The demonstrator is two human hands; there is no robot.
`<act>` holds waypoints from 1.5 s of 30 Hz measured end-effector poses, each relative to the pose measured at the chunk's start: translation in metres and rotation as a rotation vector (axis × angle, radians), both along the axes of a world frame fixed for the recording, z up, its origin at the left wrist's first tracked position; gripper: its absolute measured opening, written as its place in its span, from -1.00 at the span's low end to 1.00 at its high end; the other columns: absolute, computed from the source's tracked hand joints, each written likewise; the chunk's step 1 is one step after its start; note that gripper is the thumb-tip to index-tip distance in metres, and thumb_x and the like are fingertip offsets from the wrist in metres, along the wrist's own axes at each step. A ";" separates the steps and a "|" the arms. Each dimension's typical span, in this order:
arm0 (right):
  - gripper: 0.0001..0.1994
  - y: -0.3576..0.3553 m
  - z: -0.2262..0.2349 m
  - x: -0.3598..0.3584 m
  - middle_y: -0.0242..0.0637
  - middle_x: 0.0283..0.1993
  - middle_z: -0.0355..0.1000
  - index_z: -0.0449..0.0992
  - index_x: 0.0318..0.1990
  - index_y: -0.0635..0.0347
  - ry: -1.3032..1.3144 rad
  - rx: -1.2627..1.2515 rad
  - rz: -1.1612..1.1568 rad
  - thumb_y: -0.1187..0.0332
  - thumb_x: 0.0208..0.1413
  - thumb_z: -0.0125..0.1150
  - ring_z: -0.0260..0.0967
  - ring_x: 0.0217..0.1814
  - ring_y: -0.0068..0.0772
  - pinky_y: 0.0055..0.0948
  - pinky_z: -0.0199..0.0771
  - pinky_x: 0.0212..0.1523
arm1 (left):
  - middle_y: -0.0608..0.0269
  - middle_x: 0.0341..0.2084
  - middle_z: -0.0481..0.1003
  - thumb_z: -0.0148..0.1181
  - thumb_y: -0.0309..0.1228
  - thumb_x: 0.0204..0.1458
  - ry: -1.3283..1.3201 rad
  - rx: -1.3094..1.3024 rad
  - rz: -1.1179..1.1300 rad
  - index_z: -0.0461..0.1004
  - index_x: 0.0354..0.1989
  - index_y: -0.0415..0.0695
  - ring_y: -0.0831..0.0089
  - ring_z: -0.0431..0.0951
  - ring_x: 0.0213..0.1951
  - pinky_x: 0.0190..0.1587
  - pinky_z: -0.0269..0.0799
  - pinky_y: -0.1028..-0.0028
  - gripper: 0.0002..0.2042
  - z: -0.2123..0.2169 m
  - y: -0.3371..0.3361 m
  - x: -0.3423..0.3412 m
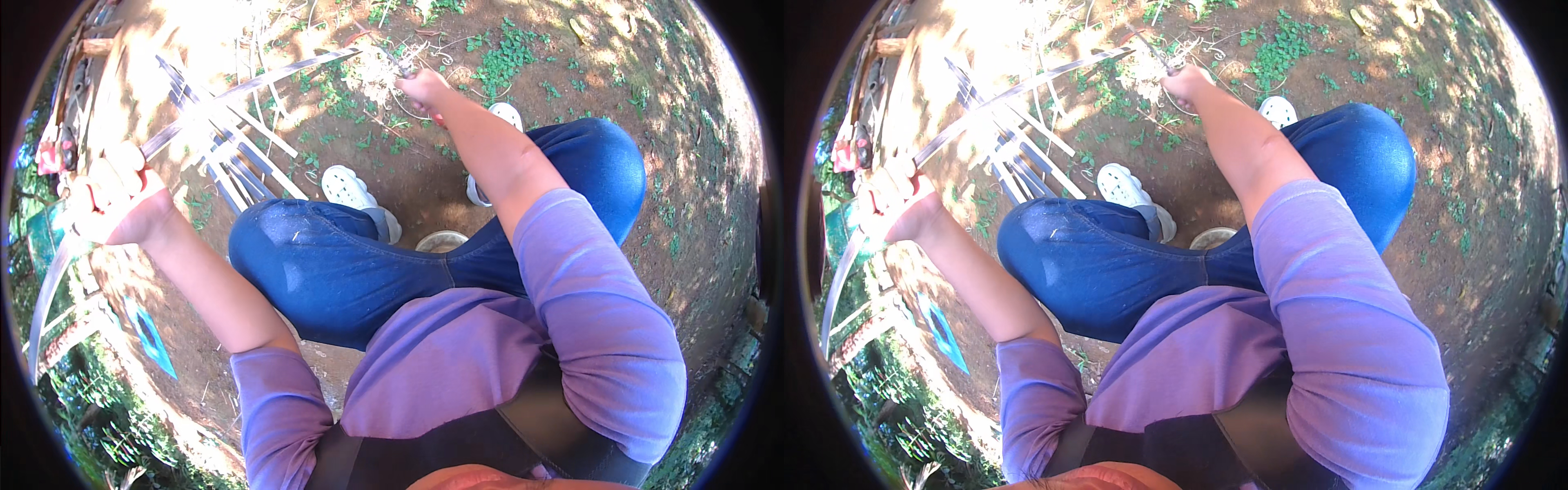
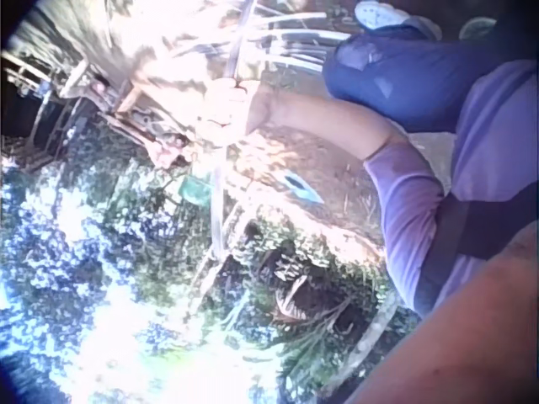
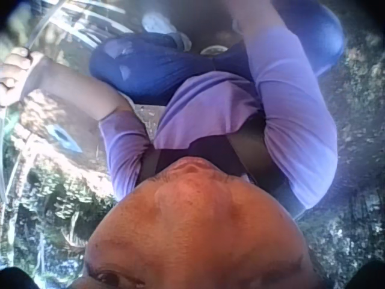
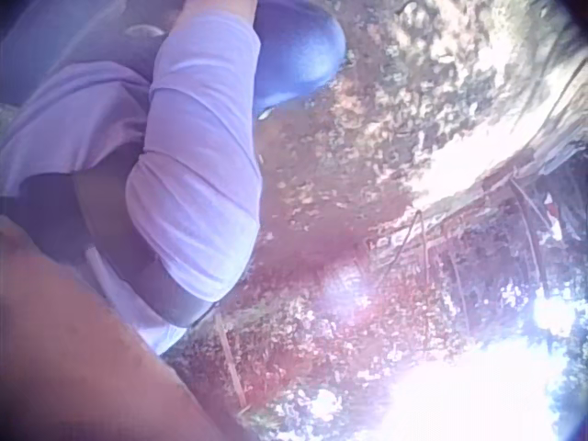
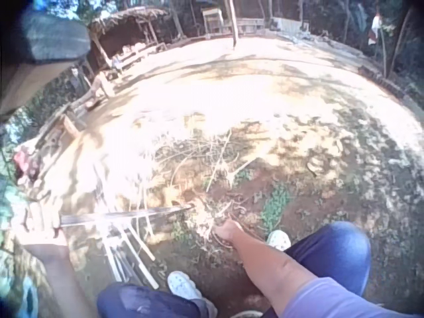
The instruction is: The person is sitting outdoors and using a knife to scrape the outer layer off long bamboo strips. They hold a strip in one hand while running the blade along its length with the other, repeatedly shaving off thin layers of material.
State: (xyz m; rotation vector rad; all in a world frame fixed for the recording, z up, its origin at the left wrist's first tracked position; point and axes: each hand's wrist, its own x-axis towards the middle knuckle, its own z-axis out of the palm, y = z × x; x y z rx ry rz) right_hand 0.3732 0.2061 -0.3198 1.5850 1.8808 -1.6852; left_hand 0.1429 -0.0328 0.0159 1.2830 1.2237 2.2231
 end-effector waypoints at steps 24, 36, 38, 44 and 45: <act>-0.63 -0.035 -0.104 -0.020 -0.09 -0.32 0.59 0.58 -0.09 0.29 0.003 0.063 0.013 0.17 0.10 0.19 0.54 -0.48 -0.34 -0.34 0.54 -0.22 | 0.49 -0.93 0.09 -0.14 -0.26 -0.04 -0.191 0.016 0.101 0.08 -0.81 0.11 0.56 0.10 -0.79 -0.55 0.08 0.44 -0.69 -0.012 -0.054 -0.071; -0.74 0.063 0.003 -0.012 -0.32 -0.54 0.53 0.59 -0.47 0.16 -0.255 0.202 0.264 0.16 0.01 0.19 0.49 -0.54 -0.47 -0.45 0.55 -0.39 | 0.29 -0.45 0.25 0.26 -0.27 -0.41 -0.143 0.077 -0.262 0.38 -0.42 -0.03 0.50 0.17 -0.52 -0.35 0.10 0.51 -0.69 0.003 0.002 -0.060; -0.70 0.091 0.045 0.000 -0.30 -0.55 0.51 0.57 -0.53 0.17 -0.206 0.291 0.270 0.12 0.00 0.20 0.47 -0.56 -0.44 -0.44 0.54 -0.40 | 0.14 -0.44 0.24 0.17 -0.28 -0.36 -0.148 0.105 -0.207 0.39 -0.44 -0.13 0.31 0.19 -0.35 -0.20 0.14 0.34 -0.72 0.008 0.026 -0.051; -0.62 0.131 0.162 0.020 -0.32 -0.69 0.33 0.41 -0.52 0.22 -0.035 0.437 0.267 0.06 0.09 0.20 0.29 -0.66 -0.44 -0.36 0.36 -0.55 | 0.26 -0.40 0.48 -0.20 0.26 0.23 0.062 -0.323 0.961 0.42 -0.30 -0.18 0.28 0.49 -0.36 -0.30 0.48 0.44 -0.37 -0.006 0.061 -0.051; -0.60 0.123 0.181 0.029 -0.33 -0.73 0.30 0.37 -0.57 0.19 -0.023 0.478 0.287 0.05 0.10 0.19 0.28 -0.67 -0.45 -0.37 0.35 -0.54 | 0.29 -0.34 0.50 -0.23 0.26 0.23 -0.069 -0.195 0.909 0.43 -0.16 -0.21 0.28 0.50 -0.35 -0.29 0.47 0.51 -0.34 -0.003 0.074 -0.010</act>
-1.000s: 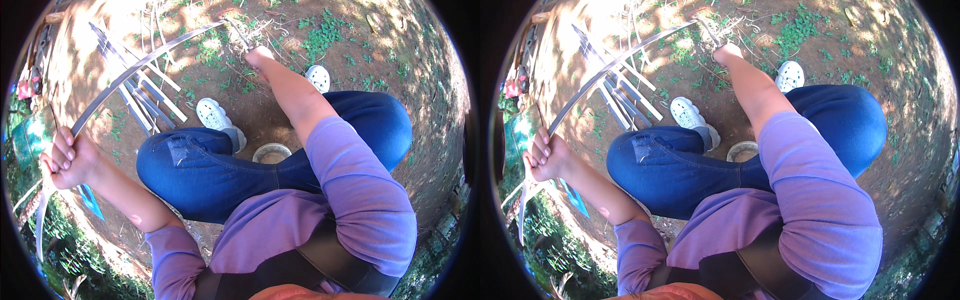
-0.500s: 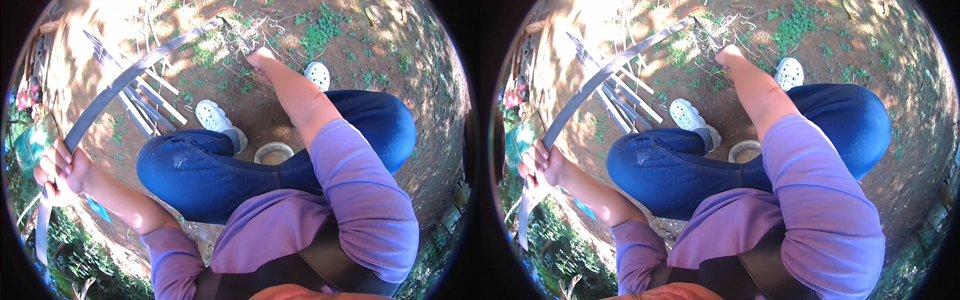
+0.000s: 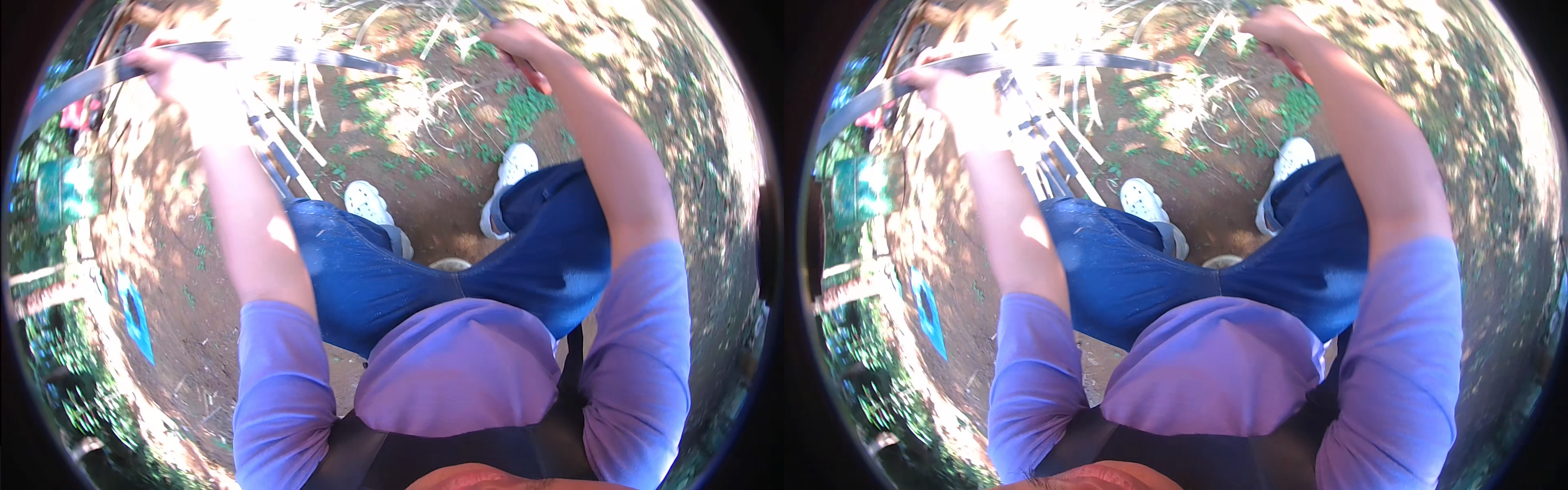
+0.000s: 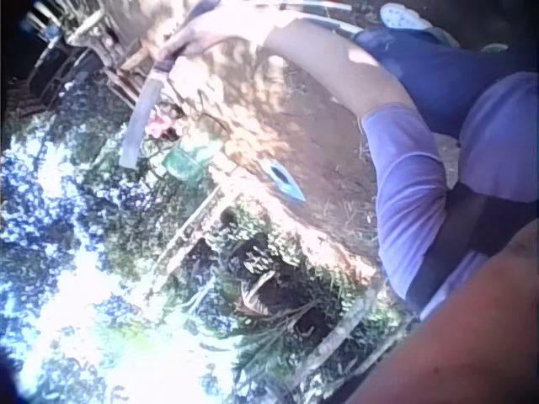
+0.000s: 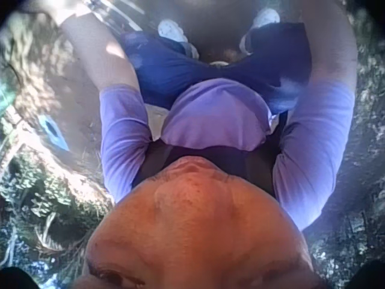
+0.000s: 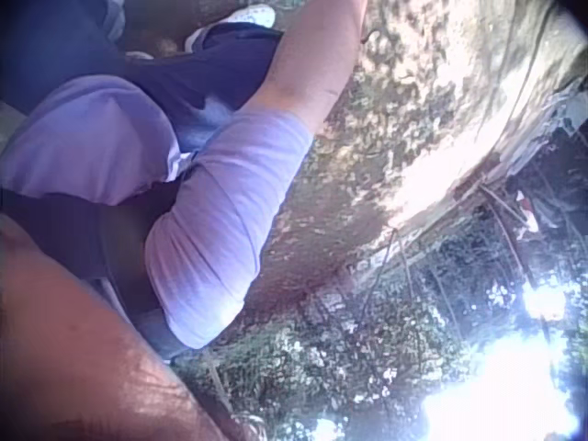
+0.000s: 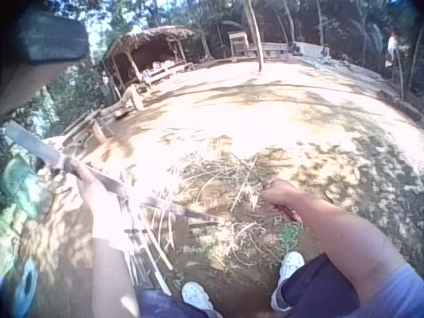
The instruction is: The person is sitting outdoors and using a knife to scrape the outer layer off long bamboo strips. They hold a strip in one hand while running the blade along its length with the other, repeatedly shaving off thin layers of material.
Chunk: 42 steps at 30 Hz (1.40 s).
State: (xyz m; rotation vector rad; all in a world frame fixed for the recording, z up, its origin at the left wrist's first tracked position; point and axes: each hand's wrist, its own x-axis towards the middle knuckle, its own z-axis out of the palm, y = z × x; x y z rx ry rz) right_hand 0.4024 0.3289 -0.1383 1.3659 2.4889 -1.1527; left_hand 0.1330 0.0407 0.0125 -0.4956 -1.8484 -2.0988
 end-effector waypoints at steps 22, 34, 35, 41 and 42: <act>-0.72 -0.091 0.076 -0.018 -0.50 -0.61 0.23 0.32 -0.39 0.11 0.362 -0.240 -0.085 0.18 0.14 0.29 0.22 -0.64 -0.64 -0.52 0.31 -0.59 | 0.29 -0.47 0.35 -0.14 0.05 0.30 -0.051 0.394 -0.709 0.29 -0.15 -0.17 0.43 0.41 -0.36 -0.19 0.41 0.38 -0.55 -0.032 -0.010 -0.014; -0.69 -0.099 0.077 -0.026 -0.48 -0.60 0.23 0.35 -0.38 0.19 0.479 -0.274 -0.025 0.18 0.10 0.32 0.23 -0.65 -0.63 -0.53 0.29 -0.62 | 0.37 -0.57 0.22 -0.19 0.01 0.34 -0.047 0.341 -0.654 0.24 -0.32 -0.12 0.48 0.32 -0.47 -0.31 0.34 0.42 -0.59 -0.025 -0.008 0.001; -0.69 -0.101 0.078 -0.026 -0.48 -0.61 0.24 0.34 -0.38 0.18 0.480 -0.273 -0.026 0.18 0.10 0.33 0.23 -0.65 -0.63 -0.52 0.29 -0.63 | 0.37 -0.57 0.22 -0.19 0.02 0.34 -0.043 0.329 -0.651 0.24 -0.33 -0.12 0.49 0.32 -0.47 -0.31 0.35 0.42 -0.58 -0.025 -0.009 0.000; -0.69 -0.105 0.078 -0.025 -0.47 -0.60 0.25 0.34 -0.39 0.17 0.477 -0.279 -0.049 0.18 0.11 0.32 0.23 -0.65 -0.62 -0.51 0.30 -0.62 | 0.37 -0.58 0.23 -0.11 0.02 0.31 -0.044 0.306 -0.619 0.26 -0.36 -0.13 0.51 0.31 -0.50 -0.37 0.34 0.44 -0.58 -0.024 -0.012 -0.002; -0.69 -0.103 0.077 -0.025 -0.47 -0.60 0.25 0.34 -0.40 0.16 0.472 -0.282 -0.043 0.18 0.11 0.32 0.24 -0.64 -0.62 -0.50 0.30 -0.62 | 0.37 -0.57 0.25 -0.10 0.02 0.31 -0.042 0.286 -0.618 0.27 -0.35 -0.13 0.51 0.31 -0.50 -0.37 0.34 0.44 -0.58 -0.023 -0.013 -0.001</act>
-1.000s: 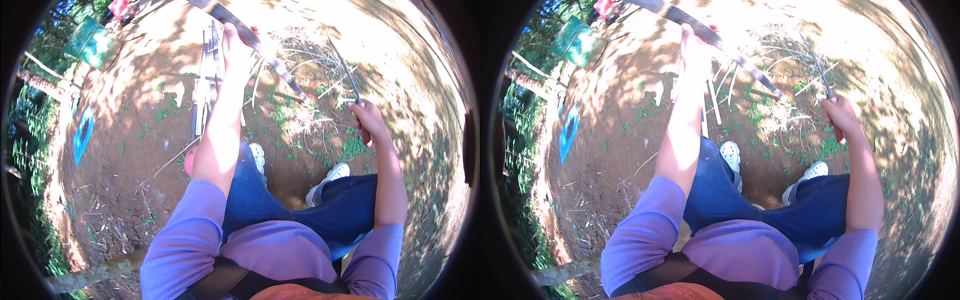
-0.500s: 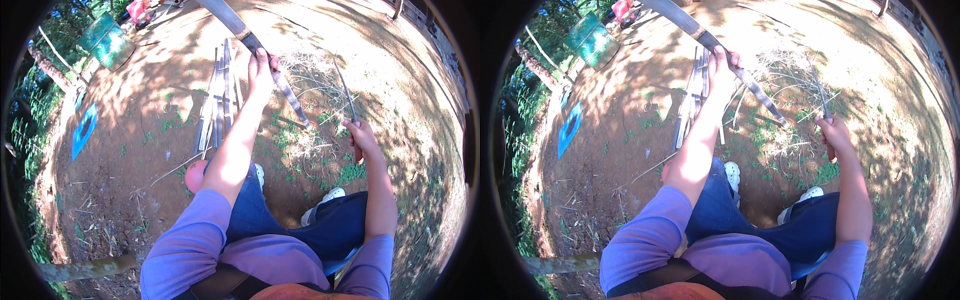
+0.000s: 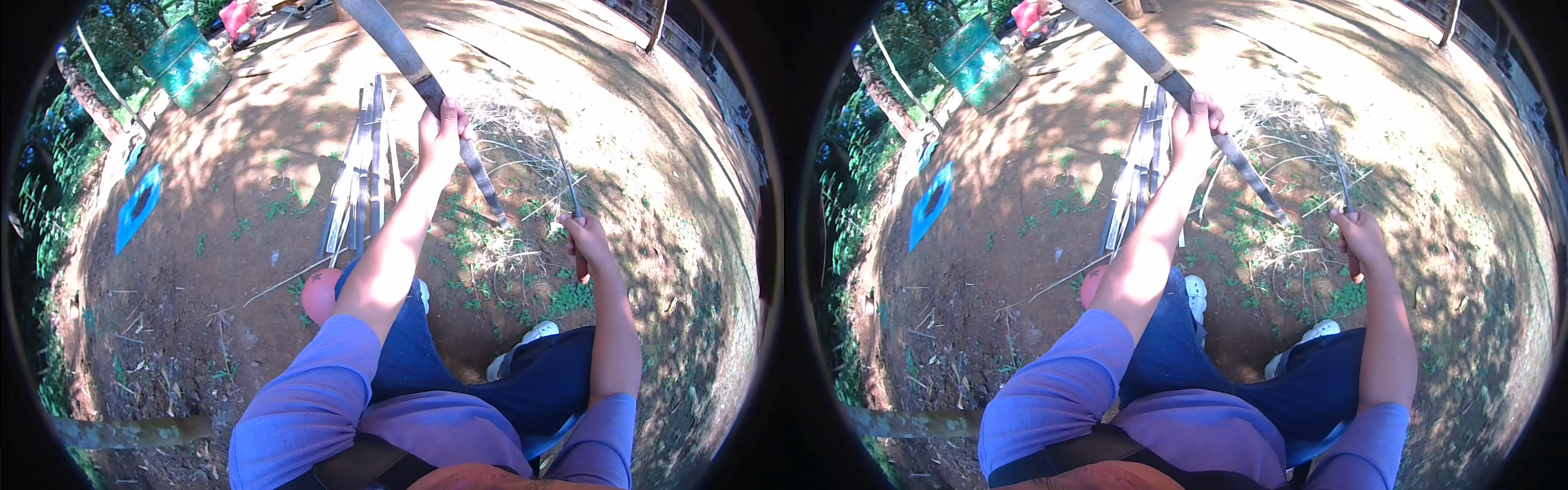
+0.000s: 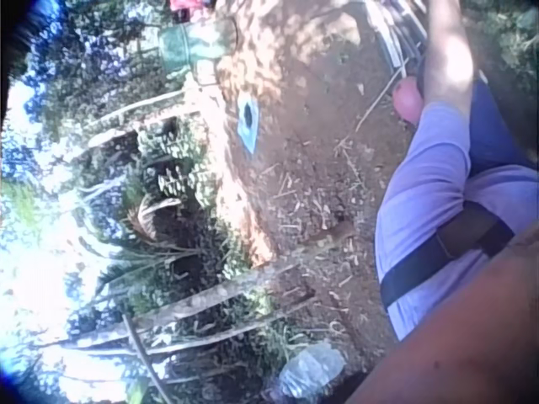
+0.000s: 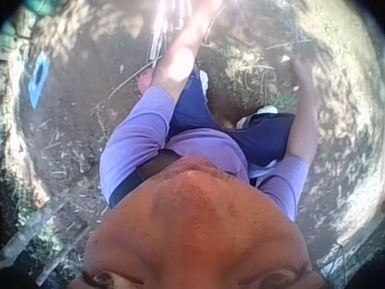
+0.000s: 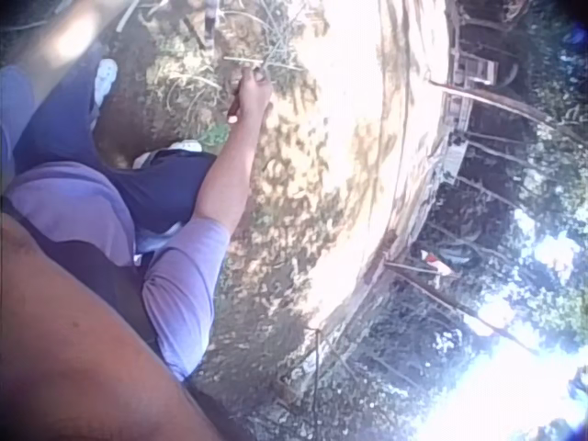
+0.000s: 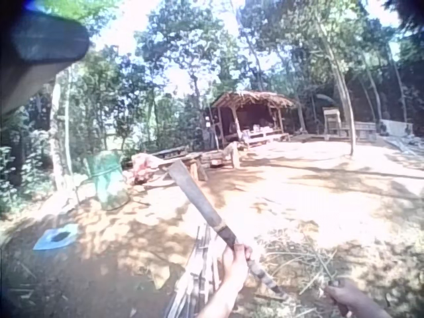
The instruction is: The person is sitting outdoors and using a knife to scrape the outer layer off long bamboo strips. They hold a strip in one hand while running the blade along its length with the other, repeatedly shaving off thin layers of material.
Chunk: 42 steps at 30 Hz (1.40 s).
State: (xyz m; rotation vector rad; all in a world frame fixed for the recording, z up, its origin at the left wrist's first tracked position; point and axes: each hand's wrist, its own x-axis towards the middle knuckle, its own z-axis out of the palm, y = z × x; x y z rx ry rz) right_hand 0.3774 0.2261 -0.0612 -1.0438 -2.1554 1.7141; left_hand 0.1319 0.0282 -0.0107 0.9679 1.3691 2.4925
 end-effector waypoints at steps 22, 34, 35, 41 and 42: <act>-0.67 0.045 -0.009 0.045 -0.47 -0.55 0.29 0.35 -0.40 0.13 -0.071 -0.003 -0.131 0.12 0.11 0.32 0.28 -0.57 -0.61 -0.48 0.41 -0.51 | 0.18 -0.29 0.42 -0.03 -0.19 0.31 -0.494 0.211 -0.024 0.31 -0.12 -0.20 0.43 0.57 -0.41 -0.44 0.59 0.39 -0.72 -0.033 0.050 0.013; -0.68 0.060 -0.003 0.063 -0.45 -0.51 0.30 0.35 -0.39 0.12 -0.042 0.005 -0.230 0.13 0.11 0.33 0.29 -0.54 -0.59 -0.48 0.43 -0.48 | 0.31 -0.48 0.48 0.14 -0.29 0.22 0.149 -0.572 0.237 0.51 -0.15 -0.25 0.64 0.46 -0.51 -0.38 0.42 0.56 -0.75 -0.003 -0.016 -0.035; -0.68 0.061 -0.003 0.062 -0.45 -0.50 0.31 0.36 -0.37 0.14 -0.027 -0.040 -0.250 0.13 0.12 0.34 0.29 -0.54 -0.60 -0.49 0.44 -0.47 | 0.27 -0.39 0.57 0.23 -0.37 0.15 0.218 -0.737 0.338 0.56 -0.07 -0.29 0.62 0.57 -0.35 -0.25 0.50 0.52 -0.73 0.007 -0.024 -0.033; -0.70 0.092 -0.032 0.084 -0.42 -0.49 0.33 0.40 -0.33 0.17 -0.003 -0.119 -0.364 0.16 0.11 0.35 0.33 -0.53 -0.58 -0.50 0.44 -0.51 | 0.17 -0.16 0.59 0.31 -0.59 -0.01 0.319 -0.518 0.244 0.44 0.12 -0.30 0.50 0.59 -0.07 -0.07 0.51 0.55 -0.54 -0.005 -0.025 -0.038; -0.70 0.096 -0.038 0.088 -0.42 -0.49 0.33 0.40 -0.32 0.18 -0.026 -0.128 -0.394 0.17 0.11 0.35 0.33 -0.54 -0.57 -0.49 0.45 -0.52 | 0.14 -0.14 0.57 0.30 -0.61 -0.01 0.262 -0.476 0.187 0.42 0.14 -0.30 0.48 0.59 -0.08 -0.08 0.51 0.55 -0.52 -0.005 -0.024 -0.036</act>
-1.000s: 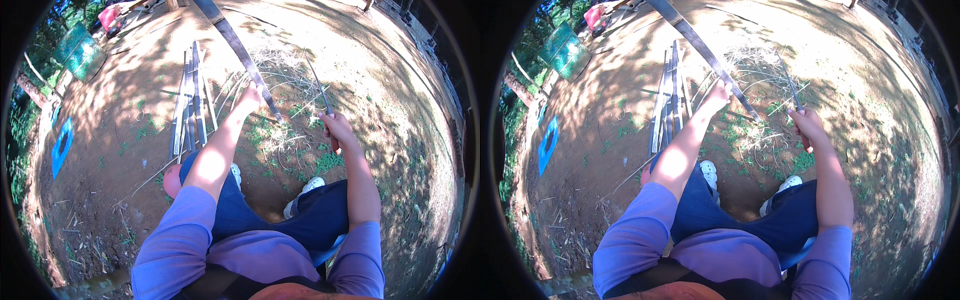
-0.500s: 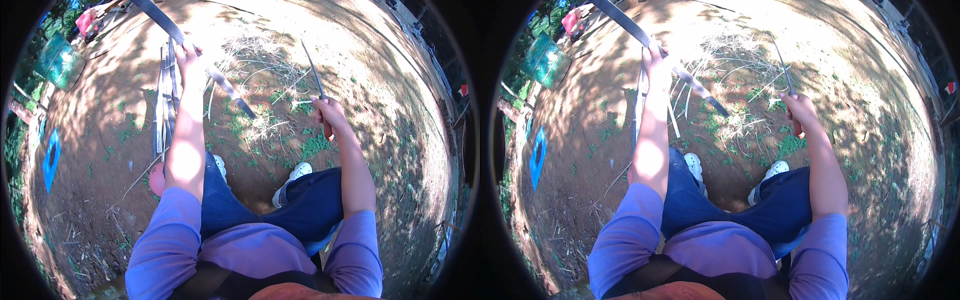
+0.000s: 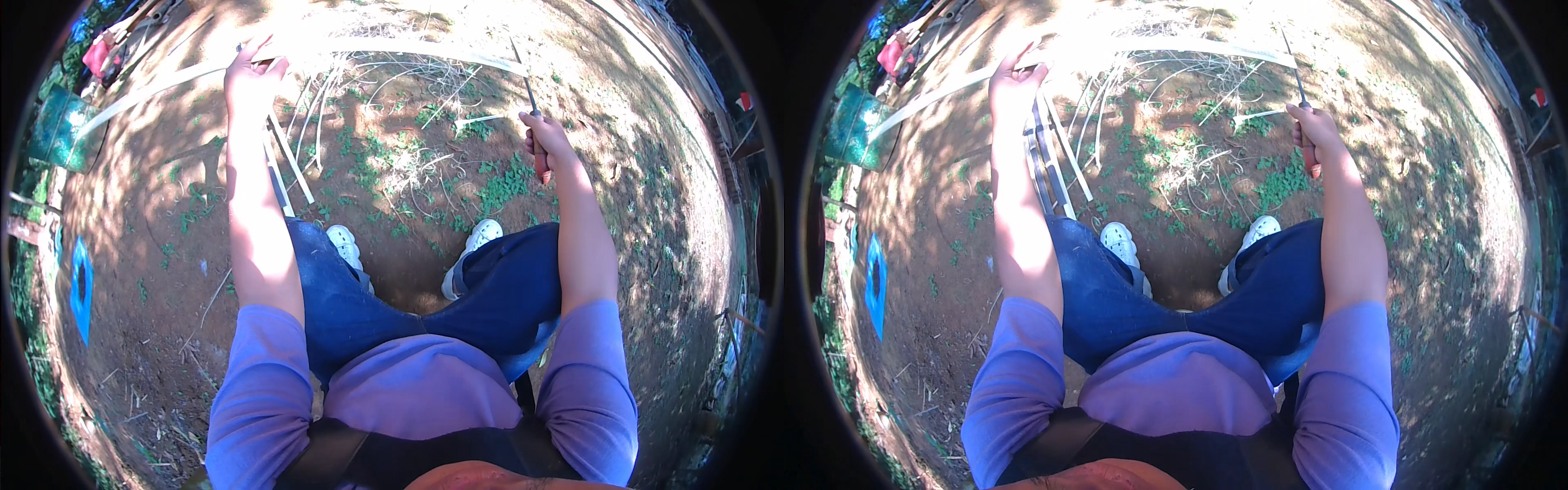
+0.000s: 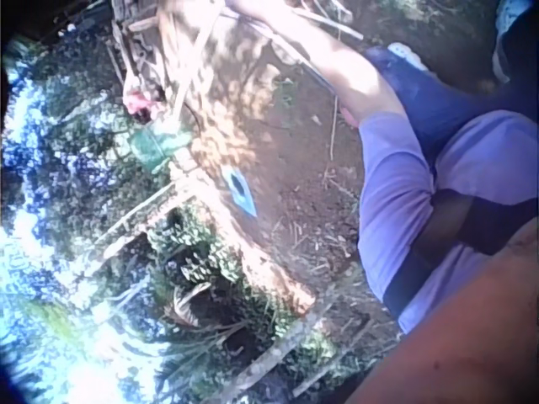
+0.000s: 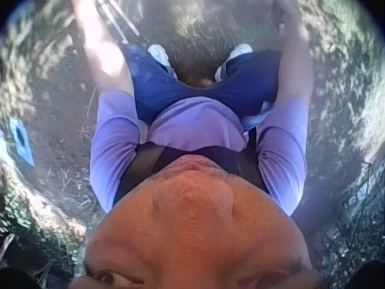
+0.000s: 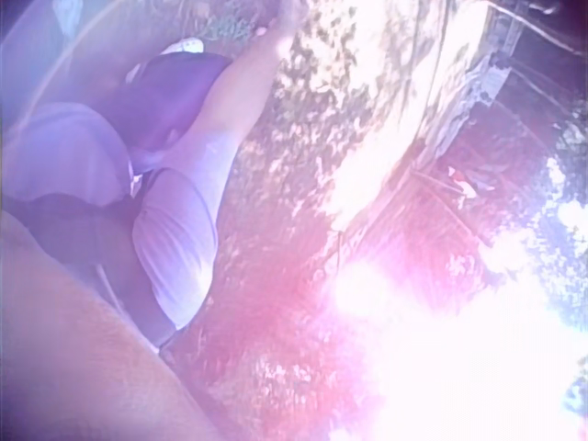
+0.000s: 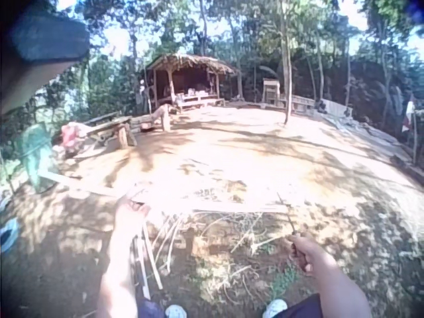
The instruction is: The person is sitting outdoors and using a knife to scrape the outer layer off long bamboo strips. They hold a strip in one hand while running the blade along its length with the other, repeatedly shaving off thin layers of material.
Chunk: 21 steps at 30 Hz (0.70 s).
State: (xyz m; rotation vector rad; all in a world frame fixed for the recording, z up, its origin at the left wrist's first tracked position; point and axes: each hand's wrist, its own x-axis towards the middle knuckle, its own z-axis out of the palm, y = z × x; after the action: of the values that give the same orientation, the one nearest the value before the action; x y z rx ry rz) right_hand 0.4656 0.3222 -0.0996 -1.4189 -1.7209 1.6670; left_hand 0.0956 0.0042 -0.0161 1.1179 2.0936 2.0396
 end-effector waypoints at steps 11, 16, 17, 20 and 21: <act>-0.73 0.034 -0.038 0.021 -0.36 -0.50 0.35 0.42 -0.33 0.24 -0.044 -0.121 -0.138 0.22 0.12 0.32 0.32 -0.56 -0.50 -0.42 0.46 -0.56 | -0.06 0.37 -0.07 0.03 -0.76 -0.04 0.489 0.233 0.434 -0.26 0.45 -0.14 0.28 0.30 0.19 -0.06 0.56 0.47 -0.13 0.021 -0.014 0.001; -0.76 0.021 -0.034 0.011 -0.52 -0.55 0.29 0.39 -0.38 0.05 -0.127 -0.082 -0.099 0.16 0.17 0.27 0.24 -0.60 -0.59 -0.51 0.38 -0.55 | -0.13 0.43 -0.64 -0.08 -0.73 -0.04 0.761 0.207 0.525 -0.68 0.44 0.09 -0.15 0.08 0.37 0.12 0.51 0.29 0.02 0.050 -0.052 -0.014; -0.75 0.027 -0.037 0.013 -0.52 -0.54 0.29 0.38 -0.38 0.06 -0.137 -0.105 -0.080 0.16 0.16 0.29 0.23 -0.61 -0.61 -0.52 0.37 -0.56 | -0.21 0.42 -0.51 -0.08 -0.72 -0.04 0.689 0.334 0.443 -0.63 0.45 0.09 -0.13 0.14 0.34 0.12 0.52 0.29 0.00 0.060 -0.049 -0.002; -0.71 0.024 -0.038 0.009 -0.42 -0.51 0.34 0.40 -0.40 0.17 -0.126 -0.080 -0.007 0.17 0.12 0.32 0.28 -0.57 -0.57 -0.48 0.39 -0.54 | -0.37 0.34 -0.11 -0.09 -0.71 -0.03 0.365 0.608 0.179 -0.45 0.46 0.06 -0.05 0.32 0.24 0.07 0.54 0.32 -0.08 0.076 -0.054 0.018; -0.71 0.015 -0.038 0.004 -0.42 -0.51 0.33 0.40 -0.39 0.18 -0.107 -0.081 -0.009 0.17 0.14 0.31 0.28 -0.55 -0.57 -0.48 0.40 -0.50 | -0.37 0.28 0.05 -0.10 -0.72 -0.03 0.190 0.643 0.073 -0.37 0.46 0.04 0.01 0.38 0.19 0.03 0.55 0.36 -0.12 0.077 -0.065 0.008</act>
State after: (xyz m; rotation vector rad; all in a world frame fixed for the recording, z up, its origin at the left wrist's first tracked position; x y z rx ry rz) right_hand 0.4698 0.3376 -0.1381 -1.5770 -1.7176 1.7025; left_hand 0.1038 -0.0611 0.0610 1.3514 1.5791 2.8515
